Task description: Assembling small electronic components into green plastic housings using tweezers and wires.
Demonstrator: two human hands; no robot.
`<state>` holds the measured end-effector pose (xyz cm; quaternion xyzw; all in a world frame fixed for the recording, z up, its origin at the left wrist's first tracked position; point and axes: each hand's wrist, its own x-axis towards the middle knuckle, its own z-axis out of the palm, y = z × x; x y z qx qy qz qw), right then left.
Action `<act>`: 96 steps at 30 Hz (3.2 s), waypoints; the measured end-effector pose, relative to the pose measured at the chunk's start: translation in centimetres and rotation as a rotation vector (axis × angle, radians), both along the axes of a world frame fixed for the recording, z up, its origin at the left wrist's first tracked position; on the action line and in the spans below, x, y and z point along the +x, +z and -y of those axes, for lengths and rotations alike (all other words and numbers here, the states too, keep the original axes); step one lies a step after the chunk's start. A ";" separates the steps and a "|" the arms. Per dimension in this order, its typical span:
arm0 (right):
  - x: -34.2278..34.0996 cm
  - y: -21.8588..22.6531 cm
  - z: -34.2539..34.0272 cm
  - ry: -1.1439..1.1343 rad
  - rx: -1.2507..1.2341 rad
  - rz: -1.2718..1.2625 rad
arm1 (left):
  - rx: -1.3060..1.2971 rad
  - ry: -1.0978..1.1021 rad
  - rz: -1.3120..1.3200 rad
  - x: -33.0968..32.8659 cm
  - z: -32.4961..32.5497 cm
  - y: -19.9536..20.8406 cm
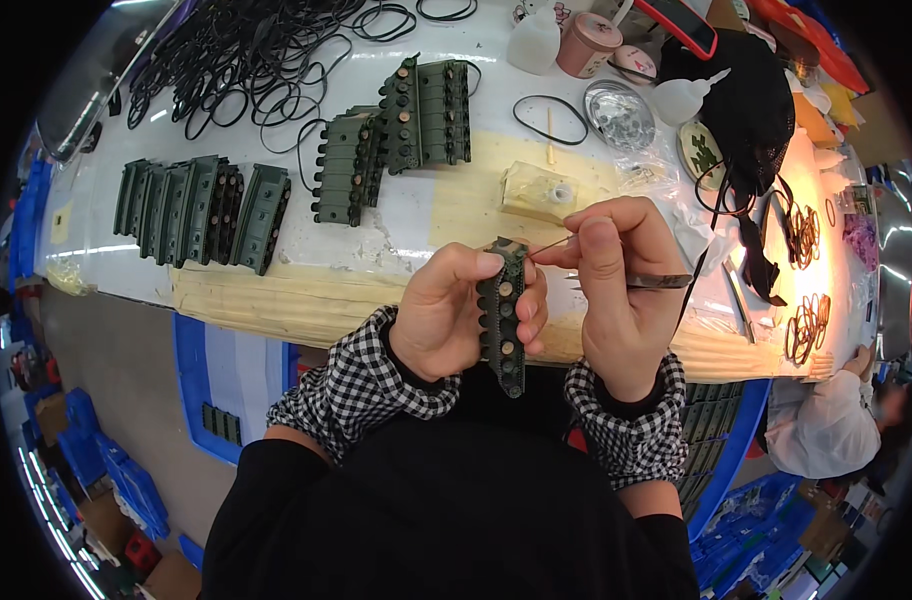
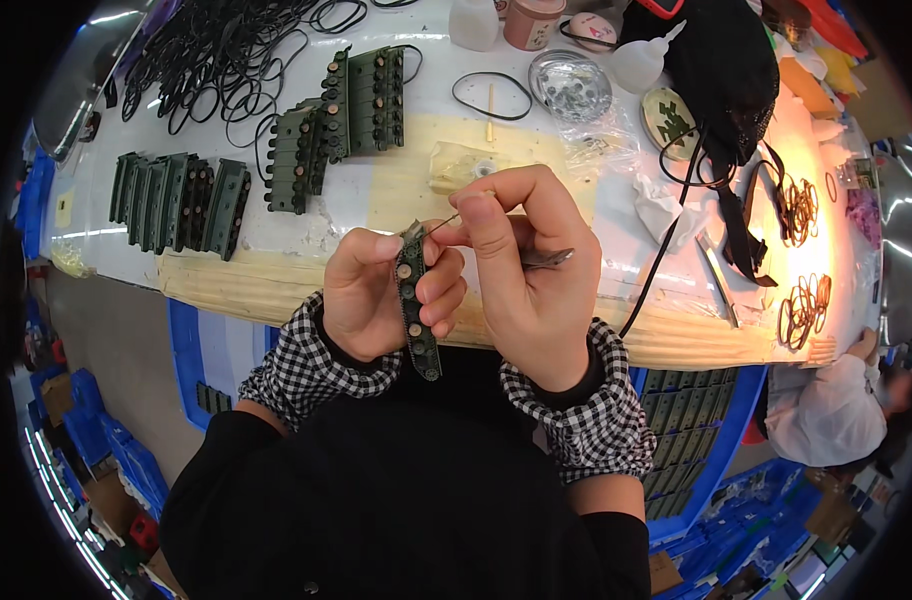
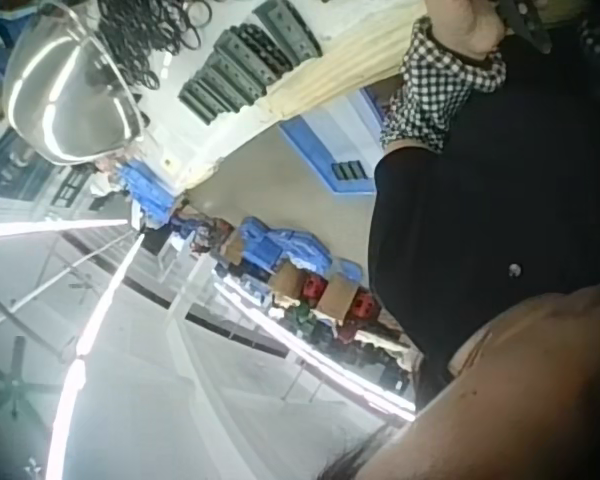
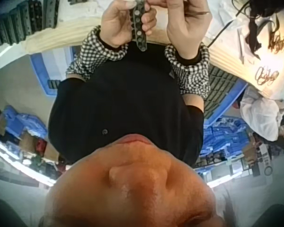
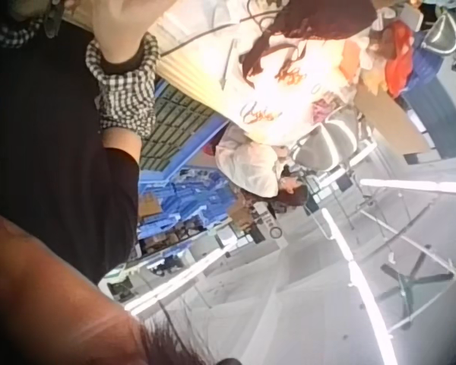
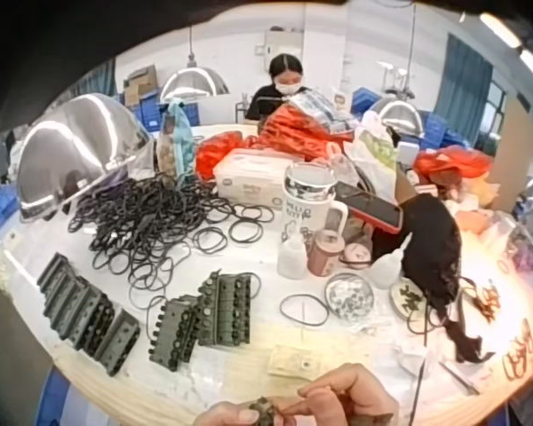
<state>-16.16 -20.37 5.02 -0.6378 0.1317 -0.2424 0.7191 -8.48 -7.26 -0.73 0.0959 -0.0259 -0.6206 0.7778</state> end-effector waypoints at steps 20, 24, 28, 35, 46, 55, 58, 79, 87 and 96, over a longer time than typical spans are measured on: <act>1.8 -2.1 3.0 -0.322 -0.874 -0.105 | 0.550 0.410 1.016 0.4 -0.7 3.1; 1.5 -1.7 2.6 -0.374 -0.975 -0.042 | 0.662 0.488 1.300 0.0 -1.0 3.3; 0.1 -0.5 1.6 -0.256 -0.668 0.023 | 0.619 0.631 1.417 -0.3 -0.8 2.5; -1.1 0.8 0.3 -0.001 -0.441 -0.025 | 0.614 0.624 1.493 -0.5 -0.7 2.8; -1.3 1.0 0.2 0.051 -0.489 -0.097 | 0.637 0.623 1.539 -0.5 -0.7 3.2; -1.1 0.8 0.5 0.013 -0.506 -0.060 | 0.633 0.625 1.557 -0.5 -0.6 3.1; -0.5 0.7 0.8 -0.117 -0.444 -0.012 | 0.644 0.629 1.564 -0.5 -0.7 3.2; -1.3 0.6 0.9 0.039 -0.306 -0.189 | 0.565 0.572 1.611 -1.1 -1.8 4.9; -2.0 0.6 1.0 0.171 -0.048 -0.242 | 0.521 0.704 1.841 -1.6 -1.9 4.5; -2.5 0.8 1.1 0.249 -0.012 -0.221 | 0.483 0.666 1.806 -2.1 -2.6 4.8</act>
